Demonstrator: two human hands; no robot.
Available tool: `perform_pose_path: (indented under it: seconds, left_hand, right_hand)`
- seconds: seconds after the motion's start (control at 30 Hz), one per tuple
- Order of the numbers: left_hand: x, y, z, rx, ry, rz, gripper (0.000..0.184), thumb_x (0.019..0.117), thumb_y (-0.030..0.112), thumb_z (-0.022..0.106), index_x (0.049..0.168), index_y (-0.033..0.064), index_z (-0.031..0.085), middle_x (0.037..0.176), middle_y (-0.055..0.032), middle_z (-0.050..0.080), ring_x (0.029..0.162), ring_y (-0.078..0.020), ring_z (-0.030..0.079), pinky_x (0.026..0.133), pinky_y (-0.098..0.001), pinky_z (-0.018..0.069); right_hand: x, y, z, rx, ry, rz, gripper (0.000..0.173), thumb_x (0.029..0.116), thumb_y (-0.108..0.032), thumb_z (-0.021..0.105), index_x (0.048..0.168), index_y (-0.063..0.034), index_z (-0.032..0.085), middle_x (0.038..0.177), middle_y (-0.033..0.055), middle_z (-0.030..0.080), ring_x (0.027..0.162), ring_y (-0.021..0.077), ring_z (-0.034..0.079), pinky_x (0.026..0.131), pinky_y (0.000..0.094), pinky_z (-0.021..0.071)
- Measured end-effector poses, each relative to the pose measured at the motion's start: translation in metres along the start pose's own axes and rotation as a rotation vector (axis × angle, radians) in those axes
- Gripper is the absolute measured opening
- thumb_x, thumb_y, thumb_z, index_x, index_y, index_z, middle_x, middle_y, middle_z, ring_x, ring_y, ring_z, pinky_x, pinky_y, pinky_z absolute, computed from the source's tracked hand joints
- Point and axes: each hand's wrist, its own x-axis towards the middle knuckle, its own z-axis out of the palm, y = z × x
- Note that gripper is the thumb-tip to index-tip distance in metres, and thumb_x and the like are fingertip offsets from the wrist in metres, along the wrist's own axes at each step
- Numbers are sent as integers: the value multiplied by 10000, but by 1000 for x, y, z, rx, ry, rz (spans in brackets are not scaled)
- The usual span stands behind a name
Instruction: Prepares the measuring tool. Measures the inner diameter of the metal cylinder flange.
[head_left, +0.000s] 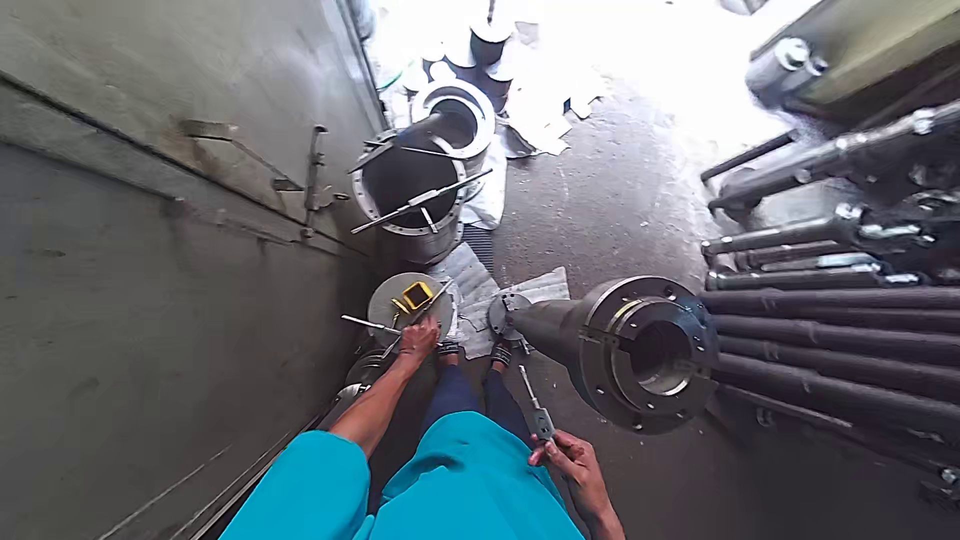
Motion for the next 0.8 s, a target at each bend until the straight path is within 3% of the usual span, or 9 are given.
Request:
perform_pose_path:
  seconds: [0.07,0.2,0.3,0.4,0.47,0.53,0.6,0.7,0.8]
  left_hand:
    - [-5,10,3,-60,181,82,396,1028,265,483,1196,-51,654,1112,-267,714,961,-464,718,776,-628,554]
    - [-21,33,-14,-271,537,262,320,903,248,604,998,-38,711,1013,-263,699,973,-449,695,817,-578,562]
    - [-65,74,-55,-580,626,387,260,875,170,623,976,-53,711,969,-207,733,898,-331,732,813,-494,596]
    - [-117,111,-99,-925,543,487,246,934,184,579,1016,-34,656,857,-44,747,776,-74,719,744,-283,610]
    - [-146,128,-126,-1106,419,634,239,996,170,520,1076,-35,613,855,17,703,723,-2,658,675,-214,584]
    - [-169,139,-144,-1210,330,751,202,997,111,513,1104,-21,623,883,33,681,710,15,624,645,-196,562]
    - [-182,144,-156,-1267,304,837,175,999,122,557,1103,16,649,897,27,711,756,-12,665,687,-233,591]
    - [-191,142,-168,-1325,308,974,192,1025,142,563,1138,45,684,978,30,740,871,-24,695,801,-260,607]
    - [-191,134,-171,-1322,372,1086,171,1029,203,571,1106,106,688,970,28,717,886,-22,672,806,-245,579]
  right_hand:
    - [-1,-5,-1,-2,-9,-12,321,1031,-275,580,1083,6,726,858,74,783,746,139,745,733,304,623]
    - [10,-11,7,77,-75,-63,281,1047,-208,533,1080,11,705,865,58,774,756,124,737,744,299,619]
    - [17,-23,15,155,-131,-149,270,1051,-186,524,1096,15,697,864,51,769,744,113,728,739,292,612]
    - [20,-44,26,246,-188,-257,274,1057,-208,552,1125,18,692,872,34,749,721,82,695,716,264,596]
    - [20,-65,32,252,-205,-320,271,1058,-234,553,1129,-11,690,858,-19,713,661,21,628,635,204,553]
    - [15,-86,40,211,-204,-364,262,1065,-235,528,1123,-29,680,768,-79,638,599,-25,536,562,160,470]
    - [11,-105,45,160,-217,-400,272,1067,-249,517,1112,-38,683,734,-101,606,583,-41,503,544,145,439]
    - [6,-118,51,124,-288,-443,290,1075,-280,519,1114,-49,689,715,-115,579,579,-57,477,537,126,409]
    - [1,-120,60,142,-312,-437,281,1078,-277,515,1106,-53,681,686,-133,501,555,-70,393,505,113,325]
